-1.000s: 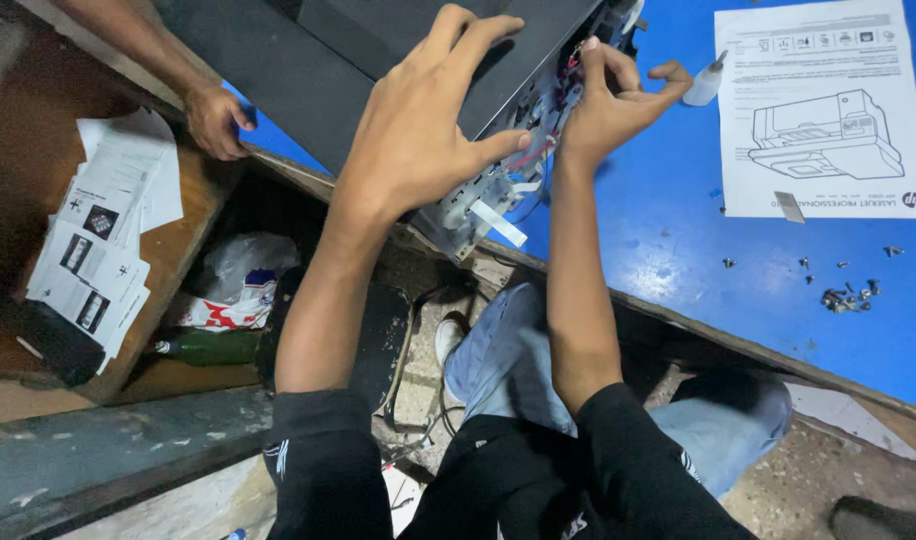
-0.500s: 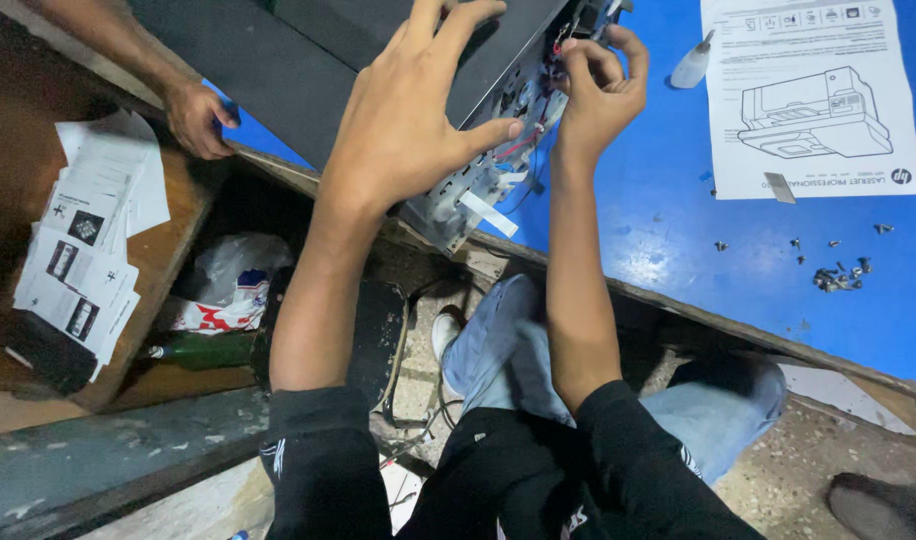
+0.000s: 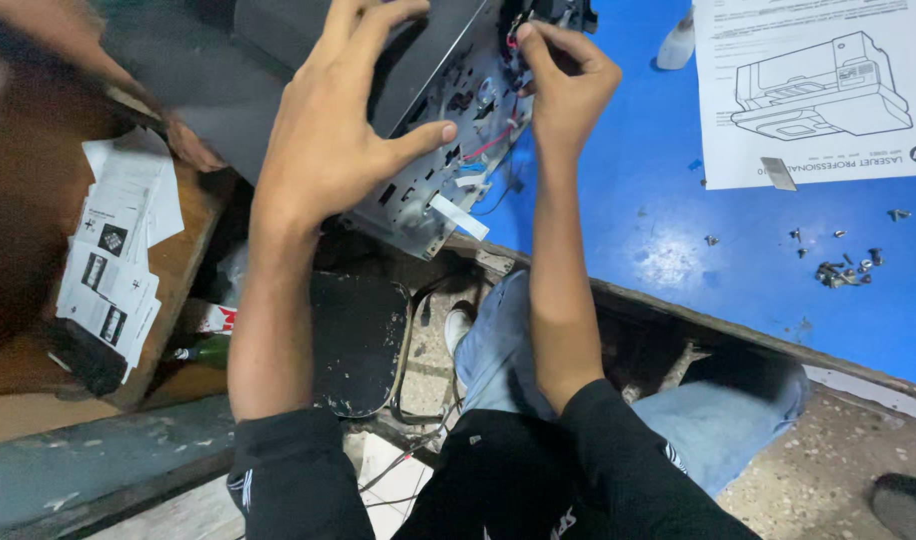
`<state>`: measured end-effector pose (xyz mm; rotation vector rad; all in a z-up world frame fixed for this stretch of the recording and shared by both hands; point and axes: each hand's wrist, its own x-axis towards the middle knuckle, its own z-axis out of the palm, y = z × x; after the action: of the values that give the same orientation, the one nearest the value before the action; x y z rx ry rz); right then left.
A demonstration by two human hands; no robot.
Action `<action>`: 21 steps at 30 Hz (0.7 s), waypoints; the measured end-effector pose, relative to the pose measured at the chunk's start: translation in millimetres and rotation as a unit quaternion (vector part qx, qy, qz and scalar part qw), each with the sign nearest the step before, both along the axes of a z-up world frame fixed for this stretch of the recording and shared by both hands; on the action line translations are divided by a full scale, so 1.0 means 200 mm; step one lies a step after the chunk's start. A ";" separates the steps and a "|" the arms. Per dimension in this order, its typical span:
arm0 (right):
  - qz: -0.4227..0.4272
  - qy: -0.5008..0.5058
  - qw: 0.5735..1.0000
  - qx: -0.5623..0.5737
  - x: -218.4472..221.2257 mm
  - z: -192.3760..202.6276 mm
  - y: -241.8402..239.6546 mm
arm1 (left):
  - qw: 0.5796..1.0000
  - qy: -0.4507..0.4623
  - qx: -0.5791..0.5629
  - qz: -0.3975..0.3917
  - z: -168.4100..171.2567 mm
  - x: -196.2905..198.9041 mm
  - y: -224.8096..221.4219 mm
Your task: The person works on the internal wiring and components of a disassembled printer placed on a blue workbench. They use a screwdriver to remove screws, manipulate wires, and reposition parts of the printer casing. A second person briefly assists by holding the printer steady.
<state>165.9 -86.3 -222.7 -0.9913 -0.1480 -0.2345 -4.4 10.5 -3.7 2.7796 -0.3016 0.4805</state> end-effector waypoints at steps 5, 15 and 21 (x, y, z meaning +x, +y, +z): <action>0.027 -0.011 0.999 -0.032 0.01 0.02 -0.05 | 0.999 0.031 0.000 0.020 0.04 0.02 -0.05; -0.021 -0.051 0.998 -0.015 0.03 -0.04 0.03 | 1.000 0.020 0.012 -0.001 0.05 0.02 -0.05; -0.055 -0.040 0.998 0.002 0.00 -0.08 0.12 | 1.000 0.013 0.024 -0.005 0.01 0.01 0.00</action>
<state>165.9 -61.9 -239.7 -0.9872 -0.1659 -0.3744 -1.6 11.2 -1.6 2.8265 -0.3253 0.4407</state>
